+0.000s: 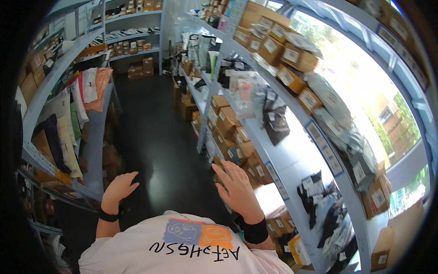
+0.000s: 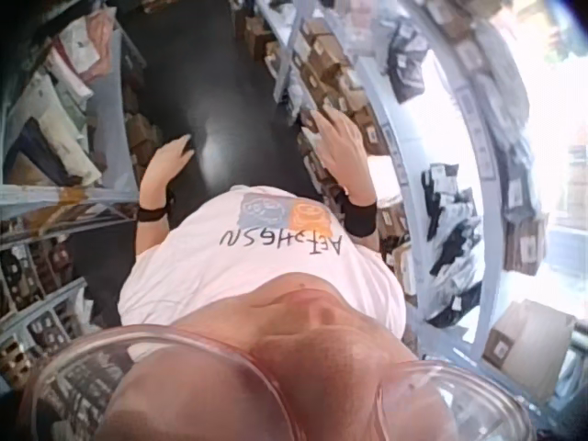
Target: The person picks up several cardboard boxes and shipping bags from metal shelves, turns them over to check their labels, and places them back onto various shelf locations.
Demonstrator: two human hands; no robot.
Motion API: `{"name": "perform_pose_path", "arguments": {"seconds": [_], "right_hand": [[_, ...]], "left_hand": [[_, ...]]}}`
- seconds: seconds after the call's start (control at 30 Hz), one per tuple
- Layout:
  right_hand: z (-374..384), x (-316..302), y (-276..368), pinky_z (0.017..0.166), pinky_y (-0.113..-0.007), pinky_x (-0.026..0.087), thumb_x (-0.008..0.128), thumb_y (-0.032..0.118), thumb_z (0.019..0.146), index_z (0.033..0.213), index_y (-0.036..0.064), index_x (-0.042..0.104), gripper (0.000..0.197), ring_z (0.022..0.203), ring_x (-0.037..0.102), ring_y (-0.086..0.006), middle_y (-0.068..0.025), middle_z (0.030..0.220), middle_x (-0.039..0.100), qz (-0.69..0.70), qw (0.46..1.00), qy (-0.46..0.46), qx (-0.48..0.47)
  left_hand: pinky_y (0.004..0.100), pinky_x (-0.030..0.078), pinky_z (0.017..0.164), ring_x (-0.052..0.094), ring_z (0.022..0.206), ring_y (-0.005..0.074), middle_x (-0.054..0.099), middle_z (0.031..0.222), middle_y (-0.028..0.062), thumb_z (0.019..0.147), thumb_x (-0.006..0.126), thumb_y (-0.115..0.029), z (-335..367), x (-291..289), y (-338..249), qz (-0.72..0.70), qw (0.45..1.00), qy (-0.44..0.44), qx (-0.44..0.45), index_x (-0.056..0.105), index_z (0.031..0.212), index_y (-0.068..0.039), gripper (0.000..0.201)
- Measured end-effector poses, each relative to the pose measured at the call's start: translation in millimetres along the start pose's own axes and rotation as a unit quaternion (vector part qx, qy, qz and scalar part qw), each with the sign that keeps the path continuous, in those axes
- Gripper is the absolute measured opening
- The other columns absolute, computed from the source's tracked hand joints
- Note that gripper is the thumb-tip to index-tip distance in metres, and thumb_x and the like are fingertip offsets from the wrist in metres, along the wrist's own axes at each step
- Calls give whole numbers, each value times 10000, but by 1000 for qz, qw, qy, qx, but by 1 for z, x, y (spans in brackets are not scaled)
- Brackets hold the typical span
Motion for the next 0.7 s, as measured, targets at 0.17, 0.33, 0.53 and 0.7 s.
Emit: {"name": "perform_pose_path", "arguments": {"seconds": [0.17, 0.33, 0.53, 0.7], "right_hand": [[85, 41, -5, 1045, -435, 391, 609, 144, 908, 1372, 99, 513, 476, 1224, 500, -346, -157, 1340, 525, 31, 998, 31, -39], [163, 70, -41, 997, -420, 426, 607, 132, 904, 1322, 83, 552, 424, 1154, 554, -334, -148, 1261, 591, 51, 995, 60, -65], [250, 89, -121, 934, -411, 457, 604, 116, 893, 1281, 66, 576, 392, 1084, 583, -345, -157, 1193, 623, 70, 993, 48, -81], [310, 92, -185, 900, -418, 475, 592, 101, 881, 1250, 27, 578, 377, 1044, 600, -358, -182, 1137, 640, 111, 990, 42, -80]], "left_hand": [[483, 497, 863, 619, 1015, 401, 659, 1107, 209, 898, 631, -234, 19, -13, 53, -34, 998, 11, -59, 556, 1253, -18, 422], [474, 507, 850, 625, 993, 414, 657, 1100, 224, 891, 634, -246, 90, 14, 72, -116, 990, 59, -53, 565, 1253, -34, 425], [423, 513, 869, 630, 1053, 375, 654, 1167, 213, 912, 628, -263, 223, 16, 81, -132, 985, 109, -31, 568, 1286, -23, 448], [439, 531, 834, 648, 975, 389, 674, 1104, 203, 904, 642, -257, 342, -18, 67, -66, 990, 92, 85, 585, 1252, -25, 422]]}}
Point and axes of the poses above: each hand's wrist, its own z-axis towards the middle knuckle, its own x-axis out of the palm, y = z × x, the point moved 1 cm from there along z, towards the middle knuckle
